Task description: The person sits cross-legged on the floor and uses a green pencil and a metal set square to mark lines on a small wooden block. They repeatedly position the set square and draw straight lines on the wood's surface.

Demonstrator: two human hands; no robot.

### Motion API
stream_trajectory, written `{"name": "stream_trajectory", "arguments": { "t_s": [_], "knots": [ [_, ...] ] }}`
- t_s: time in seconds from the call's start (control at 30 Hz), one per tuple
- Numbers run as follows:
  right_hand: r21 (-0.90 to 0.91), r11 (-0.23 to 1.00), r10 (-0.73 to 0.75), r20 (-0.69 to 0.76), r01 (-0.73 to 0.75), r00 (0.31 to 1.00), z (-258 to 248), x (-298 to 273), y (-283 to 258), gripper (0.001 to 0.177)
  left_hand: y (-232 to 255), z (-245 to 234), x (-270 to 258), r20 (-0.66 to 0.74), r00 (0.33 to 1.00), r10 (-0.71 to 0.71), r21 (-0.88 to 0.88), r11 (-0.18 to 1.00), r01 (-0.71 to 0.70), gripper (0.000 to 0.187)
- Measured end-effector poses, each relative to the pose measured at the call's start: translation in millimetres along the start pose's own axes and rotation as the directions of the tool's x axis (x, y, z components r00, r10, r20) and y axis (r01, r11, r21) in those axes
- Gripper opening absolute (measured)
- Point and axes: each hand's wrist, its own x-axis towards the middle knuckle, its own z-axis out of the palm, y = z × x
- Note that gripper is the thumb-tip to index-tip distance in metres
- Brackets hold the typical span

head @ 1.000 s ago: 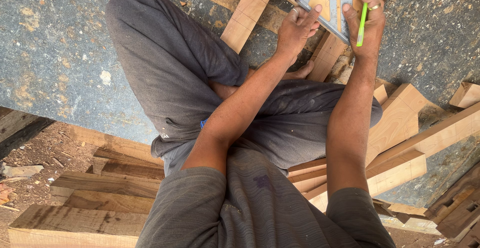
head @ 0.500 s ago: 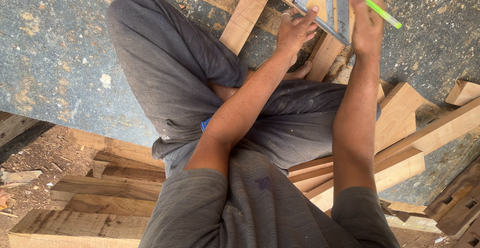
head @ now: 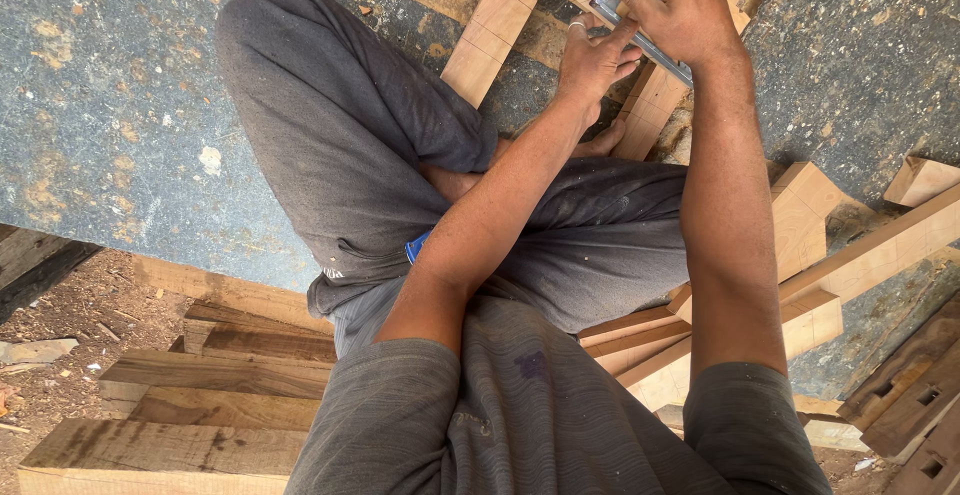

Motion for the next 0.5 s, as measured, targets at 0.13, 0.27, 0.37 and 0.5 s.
{"name": "stream_trajectory", "arguments": {
  "t_s": [0.13,0.27,0.37,0.5],
  "knots": [
    [-0.152,0.988,0.040,0.020,-0.037,0.999,0.1,-0.5,9.8,0.045,-0.5,0.6,-0.7,0.001,1.000,0.014,-0.016,1.000,-0.014,0.085],
    [-0.141,0.990,-0.015,-0.017,0.012,1.000,-1.4,-0.6,14.3,0.045,-0.5,2.2,-0.7,-0.011,1.000,-0.002,-0.015,1.000,0.002,0.087],
    [-0.164,0.978,-0.132,0.019,0.133,0.991,-1.8,-0.3,13.6,0.041,0.8,1.6,0.3,-0.016,1.000,-0.009,-0.015,1.000,0.009,0.089],
    [-0.170,0.983,-0.072,-0.012,0.069,0.997,-3.5,-2.0,12.2,0.037,-2.2,2.9,0.0,0.000,1.000,0.016,-0.022,1.000,-0.016,0.090]
  ]
}}
